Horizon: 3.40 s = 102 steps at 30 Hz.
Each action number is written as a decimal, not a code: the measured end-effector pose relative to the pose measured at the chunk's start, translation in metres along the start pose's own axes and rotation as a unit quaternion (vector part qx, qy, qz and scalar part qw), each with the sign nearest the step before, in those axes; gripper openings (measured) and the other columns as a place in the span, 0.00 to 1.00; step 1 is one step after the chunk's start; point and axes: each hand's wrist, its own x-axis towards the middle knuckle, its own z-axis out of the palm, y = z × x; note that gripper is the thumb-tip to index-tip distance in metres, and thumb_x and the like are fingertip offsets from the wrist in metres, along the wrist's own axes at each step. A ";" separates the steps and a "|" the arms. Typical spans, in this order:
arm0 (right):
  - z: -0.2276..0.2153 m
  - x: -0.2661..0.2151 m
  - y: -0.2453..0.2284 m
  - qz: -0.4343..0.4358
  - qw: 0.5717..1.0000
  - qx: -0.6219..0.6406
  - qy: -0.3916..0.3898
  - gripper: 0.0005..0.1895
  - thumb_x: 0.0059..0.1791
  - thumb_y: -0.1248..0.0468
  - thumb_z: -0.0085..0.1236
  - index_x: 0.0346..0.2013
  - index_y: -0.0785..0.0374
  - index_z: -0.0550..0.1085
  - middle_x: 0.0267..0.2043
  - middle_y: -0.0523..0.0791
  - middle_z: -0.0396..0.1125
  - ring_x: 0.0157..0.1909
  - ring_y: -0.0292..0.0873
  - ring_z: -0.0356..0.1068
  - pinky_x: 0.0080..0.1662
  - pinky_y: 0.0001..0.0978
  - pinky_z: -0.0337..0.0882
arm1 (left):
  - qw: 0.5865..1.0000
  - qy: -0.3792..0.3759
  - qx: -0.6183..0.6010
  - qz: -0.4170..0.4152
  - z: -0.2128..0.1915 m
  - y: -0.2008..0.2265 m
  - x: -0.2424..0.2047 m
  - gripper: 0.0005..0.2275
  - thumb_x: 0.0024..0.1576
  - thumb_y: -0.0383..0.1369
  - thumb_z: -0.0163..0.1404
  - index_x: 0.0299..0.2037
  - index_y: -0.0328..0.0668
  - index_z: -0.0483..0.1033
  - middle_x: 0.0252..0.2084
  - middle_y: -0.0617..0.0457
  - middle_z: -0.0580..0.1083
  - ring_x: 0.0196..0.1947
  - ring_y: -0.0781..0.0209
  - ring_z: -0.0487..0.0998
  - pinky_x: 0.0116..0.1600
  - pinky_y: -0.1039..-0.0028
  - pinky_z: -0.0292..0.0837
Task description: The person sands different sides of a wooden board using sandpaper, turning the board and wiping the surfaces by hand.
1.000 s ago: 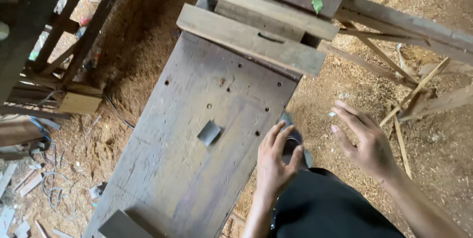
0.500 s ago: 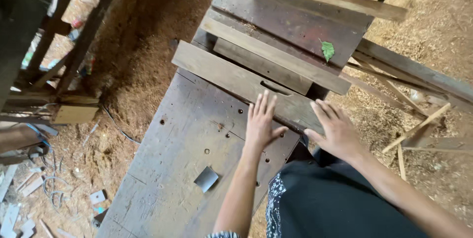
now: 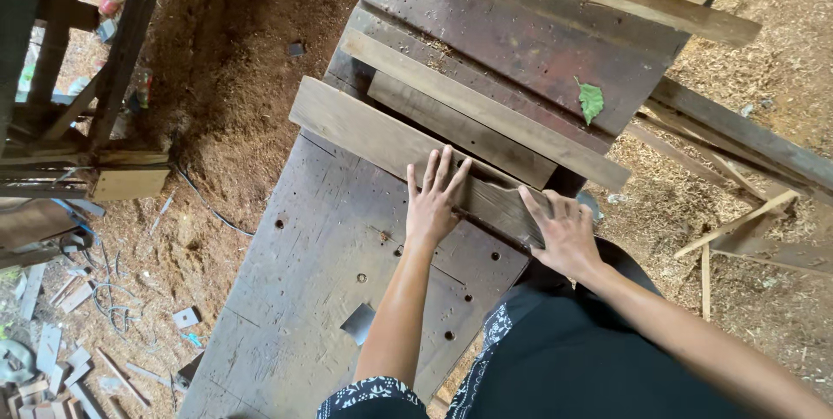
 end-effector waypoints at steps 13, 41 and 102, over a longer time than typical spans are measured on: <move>-0.030 -0.003 0.036 0.006 0.999 0.038 -0.010 0.64 0.29 0.43 0.72 0.73 0.30 0.45 0.67 0.48 0.49 0.67 0.53 0.49 0.68 0.57 0.50 | 0.990 -0.118 -0.032 0.065 -0.050 -0.021 0.050 0.60 0.35 0.44 0.71 0.77 0.69 0.38 0.78 0.53 0.46 0.79 0.55 0.38 0.79 0.45 0.30; -0.111 -0.045 0.097 -0.097 0.955 -0.281 -0.001 0.76 0.23 0.27 0.71 0.75 0.39 0.39 0.70 0.46 0.46 0.76 0.49 0.42 0.76 0.58 0.34 | 0.950 0.165 -0.238 -0.115 -0.029 0.107 -0.078 0.46 0.33 0.32 0.64 0.70 0.57 0.64 0.63 0.42 0.63 0.70 0.43 0.59 0.75 0.45 0.44; 0.110 0.016 -0.353 -0.326 0.911 0.006 -0.254 0.40 0.43 0.43 0.65 0.67 0.48 0.65 0.72 0.47 0.56 0.73 0.50 0.53 0.70 0.51 0.56 | 0.837 0.135 -0.314 -0.428 0.119 -0.051 -0.519 0.33 0.40 0.41 0.68 0.60 0.50 0.72 0.58 0.50 0.71 0.64 0.48 0.66 0.72 0.50 0.49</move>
